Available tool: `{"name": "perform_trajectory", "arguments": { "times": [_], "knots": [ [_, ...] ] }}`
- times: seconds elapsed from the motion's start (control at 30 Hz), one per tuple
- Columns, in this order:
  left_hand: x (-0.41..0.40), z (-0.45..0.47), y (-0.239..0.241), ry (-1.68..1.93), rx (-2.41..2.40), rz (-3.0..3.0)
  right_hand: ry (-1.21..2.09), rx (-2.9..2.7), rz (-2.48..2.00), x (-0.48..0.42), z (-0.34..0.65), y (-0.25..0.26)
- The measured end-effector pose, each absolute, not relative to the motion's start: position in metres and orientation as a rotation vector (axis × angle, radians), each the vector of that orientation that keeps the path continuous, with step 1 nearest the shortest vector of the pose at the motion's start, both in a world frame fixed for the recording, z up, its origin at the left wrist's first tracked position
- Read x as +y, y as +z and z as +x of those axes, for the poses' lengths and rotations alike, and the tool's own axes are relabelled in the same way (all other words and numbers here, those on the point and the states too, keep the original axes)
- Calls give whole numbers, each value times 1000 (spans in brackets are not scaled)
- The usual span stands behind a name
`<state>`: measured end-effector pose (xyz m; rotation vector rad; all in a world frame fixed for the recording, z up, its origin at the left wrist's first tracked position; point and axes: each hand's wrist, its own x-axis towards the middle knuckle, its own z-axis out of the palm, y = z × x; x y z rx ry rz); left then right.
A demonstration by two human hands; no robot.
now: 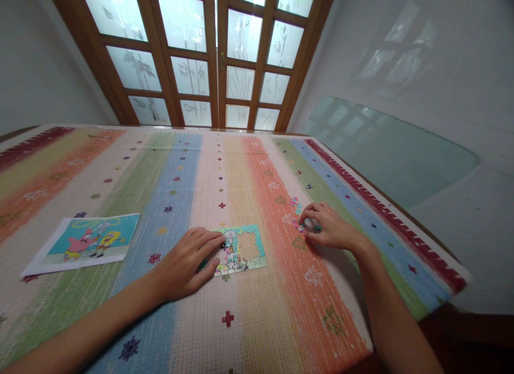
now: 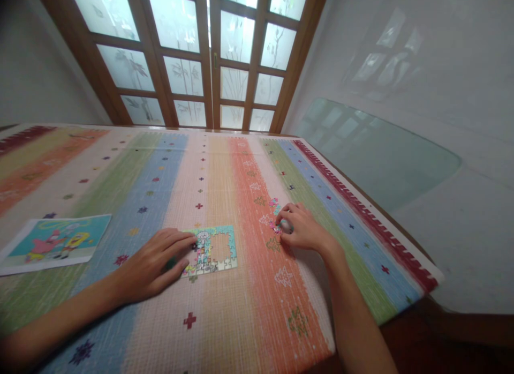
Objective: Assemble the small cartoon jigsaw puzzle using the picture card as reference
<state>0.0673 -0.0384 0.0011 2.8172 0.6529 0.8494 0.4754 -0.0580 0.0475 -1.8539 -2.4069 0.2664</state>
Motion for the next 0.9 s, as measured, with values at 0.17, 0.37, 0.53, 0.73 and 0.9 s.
{"name": "perform_trajectory", "arguments": {
  "times": [0.17, 0.37, 0.53, 0.73, 0.9],
  "knots": [
    [-39, 67, -2, 859, 695, 2795, 362, -2408, -1812, -56, 475, 49],
    [-39, 67, 0, 852, 717, 2740, 363, -2416, -1796, -55, 477, 46],
    [-37, 66, 0, 845, 745, 2690, 357, -2416, -1796, -54, 476, 45],
    [-34, 64, -4, 860, 762, 2630, 414, -2396, -1776, -55, 473, 47],
    [-34, 63, -3, 830, 799, 2552, 426, -2400, -1762, -55, 474, 48]
  ]
}}
